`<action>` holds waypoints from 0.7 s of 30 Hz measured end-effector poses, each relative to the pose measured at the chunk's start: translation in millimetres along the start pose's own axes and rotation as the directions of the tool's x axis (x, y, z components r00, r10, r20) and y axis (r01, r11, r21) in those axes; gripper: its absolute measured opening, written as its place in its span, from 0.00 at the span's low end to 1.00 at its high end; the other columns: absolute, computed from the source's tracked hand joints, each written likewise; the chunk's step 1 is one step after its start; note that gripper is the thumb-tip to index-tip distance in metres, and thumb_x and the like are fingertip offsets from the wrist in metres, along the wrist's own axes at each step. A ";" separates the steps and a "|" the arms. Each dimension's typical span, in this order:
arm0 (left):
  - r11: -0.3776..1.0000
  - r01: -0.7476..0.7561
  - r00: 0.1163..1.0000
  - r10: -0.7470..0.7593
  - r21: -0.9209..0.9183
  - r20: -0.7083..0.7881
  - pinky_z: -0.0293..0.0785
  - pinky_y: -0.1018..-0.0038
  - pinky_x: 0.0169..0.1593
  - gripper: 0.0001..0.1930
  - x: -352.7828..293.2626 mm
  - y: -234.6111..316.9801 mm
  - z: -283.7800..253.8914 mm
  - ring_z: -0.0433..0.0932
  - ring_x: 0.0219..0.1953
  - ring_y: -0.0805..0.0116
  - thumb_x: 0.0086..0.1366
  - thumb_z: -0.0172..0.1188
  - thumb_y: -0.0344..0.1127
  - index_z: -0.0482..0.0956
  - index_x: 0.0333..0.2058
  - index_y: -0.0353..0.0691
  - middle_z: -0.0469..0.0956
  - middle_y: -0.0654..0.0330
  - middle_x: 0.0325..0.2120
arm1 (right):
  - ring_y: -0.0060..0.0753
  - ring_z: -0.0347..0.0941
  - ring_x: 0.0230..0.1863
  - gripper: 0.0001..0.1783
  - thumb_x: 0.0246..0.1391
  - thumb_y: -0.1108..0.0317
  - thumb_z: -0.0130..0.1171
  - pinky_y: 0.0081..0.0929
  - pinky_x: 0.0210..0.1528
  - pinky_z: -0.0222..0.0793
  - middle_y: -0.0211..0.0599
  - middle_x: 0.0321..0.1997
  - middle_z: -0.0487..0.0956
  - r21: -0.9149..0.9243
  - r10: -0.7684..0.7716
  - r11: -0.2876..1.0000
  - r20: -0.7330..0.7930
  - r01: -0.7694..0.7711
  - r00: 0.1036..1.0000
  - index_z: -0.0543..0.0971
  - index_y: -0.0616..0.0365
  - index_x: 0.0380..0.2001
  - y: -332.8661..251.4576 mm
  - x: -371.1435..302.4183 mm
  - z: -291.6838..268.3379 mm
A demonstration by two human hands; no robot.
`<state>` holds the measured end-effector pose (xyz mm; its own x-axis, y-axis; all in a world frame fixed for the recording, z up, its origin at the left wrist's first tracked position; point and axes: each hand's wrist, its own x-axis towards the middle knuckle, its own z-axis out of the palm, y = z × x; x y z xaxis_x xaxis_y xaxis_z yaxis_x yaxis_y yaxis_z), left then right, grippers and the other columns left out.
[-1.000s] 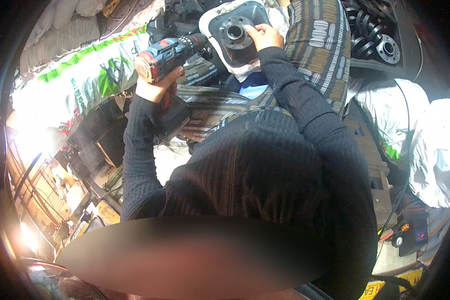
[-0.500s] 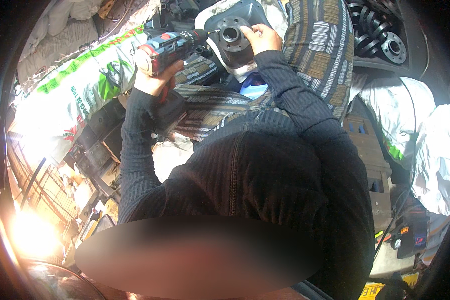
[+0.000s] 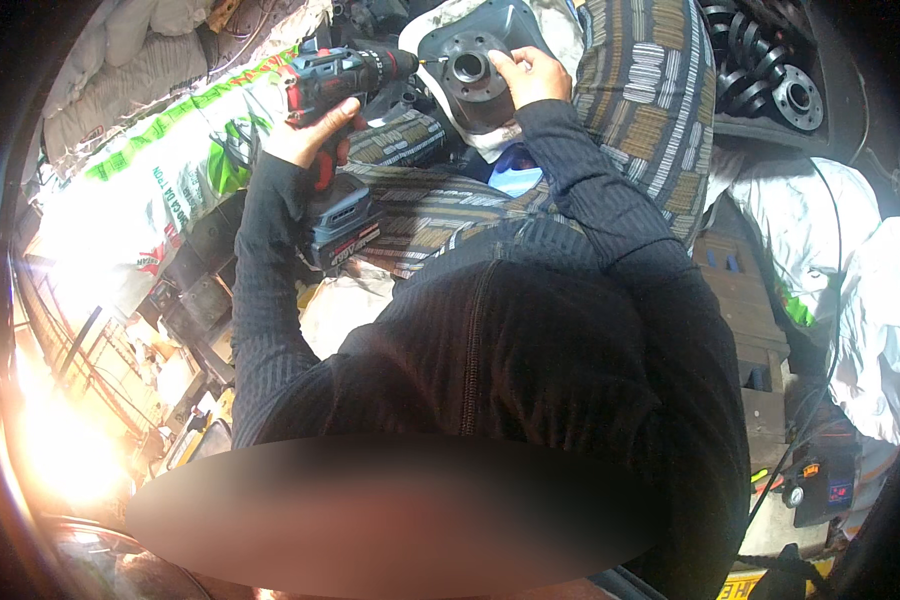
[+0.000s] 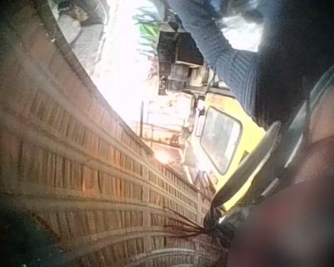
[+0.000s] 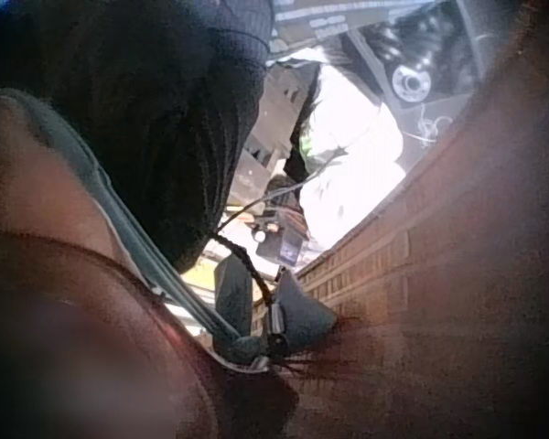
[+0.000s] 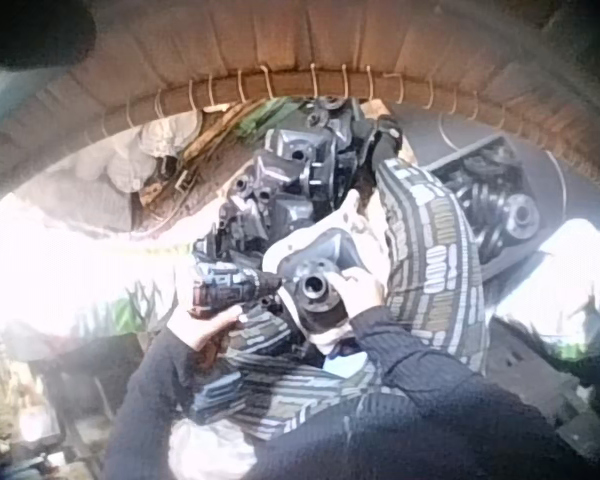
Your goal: The person uses a cordless drill to fasten bolts into a black mechanical housing. They repeatedly insert bolts, tighten them with the drill, and occasionally use a green tape measure to check dimensions. The person handles multiple similar housings and fasteners throughout the clip.
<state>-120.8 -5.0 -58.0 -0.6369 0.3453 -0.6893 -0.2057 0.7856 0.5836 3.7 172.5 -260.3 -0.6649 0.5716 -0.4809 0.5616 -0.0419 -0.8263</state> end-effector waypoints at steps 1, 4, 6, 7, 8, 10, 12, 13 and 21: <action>0.997 -0.068 0.998 0.067 0.047 0.019 0.66 0.77 0.16 0.16 3.2 -4.8 0.3 0.70 0.15 0.75 0.56 0.63 0.40 0.74 0.40 0.39 0.79 0.59 0.25 | 0.33 0.76 0.34 0.29 0.39 0.42 0.64 0.26 0.40 0.69 0.40 0.32 0.80 0.003 0.022 1.000 0.026 -0.022 0.999 0.80 0.57 0.35 -0.1 0.0 -0.3; 0.614 -0.425 0.866 0.489 0.665 0.102 0.76 0.71 0.38 0.22 21.1 -23.8 3.2 0.79 0.32 0.63 0.54 0.62 0.46 0.74 0.44 0.42 0.79 0.58 0.36 | 0.33 0.76 0.34 0.29 0.39 0.43 0.64 0.27 0.40 0.69 0.40 0.32 0.80 0.012 0.010 1.000 0.011 -0.011 1.000 0.80 0.56 0.35 -1.0 -0.7 -1.1; 0.493 -0.353 0.906 0.393 0.795 0.159 0.73 0.71 0.46 0.23 30.1 -34.0 0.0 0.77 0.40 0.62 0.53 0.61 0.49 0.74 0.44 0.42 0.78 0.58 0.39 | 0.33 0.76 0.34 0.28 0.39 0.43 0.64 0.26 0.40 0.69 0.40 0.32 0.80 0.016 0.027 1.000 0.022 -0.027 0.999 0.80 0.56 0.36 -2.2 -2.1 -1.4; 0.425 -0.272 0.945 0.287 0.863 0.156 0.72 0.72 0.50 0.24 33.4 -37.2 -0.7 0.76 0.44 0.61 0.53 0.60 0.51 0.74 0.44 0.43 0.78 0.57 0.40 | 0.33 0.76 0.34 0.28 0.39 0.43 0.64 0.26 0.41 0.69 0.40 0.32 0.80 0.018 0.036 0.999 0.027 -0.036 0.999 0.80 0.56 0.36 -3.0 -3.3 -1.2; 0.478 -0.341 0.918 0.355 0.810 0.177 0.72 0.71 0.49 0.23 35.5 -38.4 -2.2 0.77 0.43 0.61 0.53 0.60 0.51 0.75 0.44 0.43 0.78 0.57 0.40 | 0.32 0.76 0.32 0.26 0.40 0.45 0.64 0.27 0.38 0.69 0.39 0.30 0.80 0.025 0.021 0.999 0.008 -0.022 1.000 0.80 0.57 0.34 -4.0 -3.8 -1.0; 0.553 -0.304 0.945 0.275 0.776 0.175 0.73 0.70 0.48 0.23 35.5 -35.9 -2.9 0.77 0.41 0.60 0.53 0.60 0.51 0.75 0.43 0.43 0.78 0.56 0.39 | 0.30 0.75 0.27 0.23 0.42 0.49 0.64 0.28 0.34 0.70 0.37 0.25 0.79 0.030 -0.002 1.000 -0.029 0.002 1.000 0.80 0.59 0.31 -5.6 -5.4 -0.5; 0.495 -0.312 0.941 0.281 0.811 0.191 0.73 0.70 0.47 0.22 30.9 -26.2 -3.6 0.78 0.40 0.59 0.52 0.60 0.50 0.76 0.42 0.43 0.78 0.55 0.37 | 0.29 0.74 0.26 0.22 0.43 0.50 0.64 0.28 0.34 0.70 0.37 0.24 0.79 0.092 0.046 0.995 0.004 -0.047 0.999 0.80 0.59 0.30 -6.3 -6.1 -0.7; 0.442 -0.283 0.953 0.230 0.851 0.198 0.74 0.69 0.47 0.21 28.1 -19.4 -3.1 0.78 0.39 0.58 0.52 0.60 0.50 0.76 0.41 0.43 0.78 0.55 0.37 | 0.29 0.74 0.26 0.21 0.43 0.51 0.64 0.28 0.33 0.70 0.37 0.24 0.79 0.117 0.069 0.991 0.020 -0.071 0.997 0.80 0.60 0.30 -6.2 -6.1 -1.1; 0.563 -0.328 0.935 0.306 0.758 0.177 0.76 0.64 0.34 0.24 9.1 41.8 14.9 0.79 0.30 0.53 0.49 0.61 0.40 0.71 0.47 0.44 0.79 0.51 0.29 | 0.24 0.74 0.30 0.21 0.45 0.51 0.64 0.22 0.37 0.69 0.33 0.28 0.80 0.141 0.095 0.985 0.066 -0.103 0.993 0.80 0.58 0.33 -0.8 -5.4 0.7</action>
<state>-124.1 38.5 -46.3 -0.5269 0.6542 -0.5426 0.6564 0.7188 0.2292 6.5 168.9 -257.2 -0.6396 0.5099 -0.5752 0.5522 -0.2157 -0.8053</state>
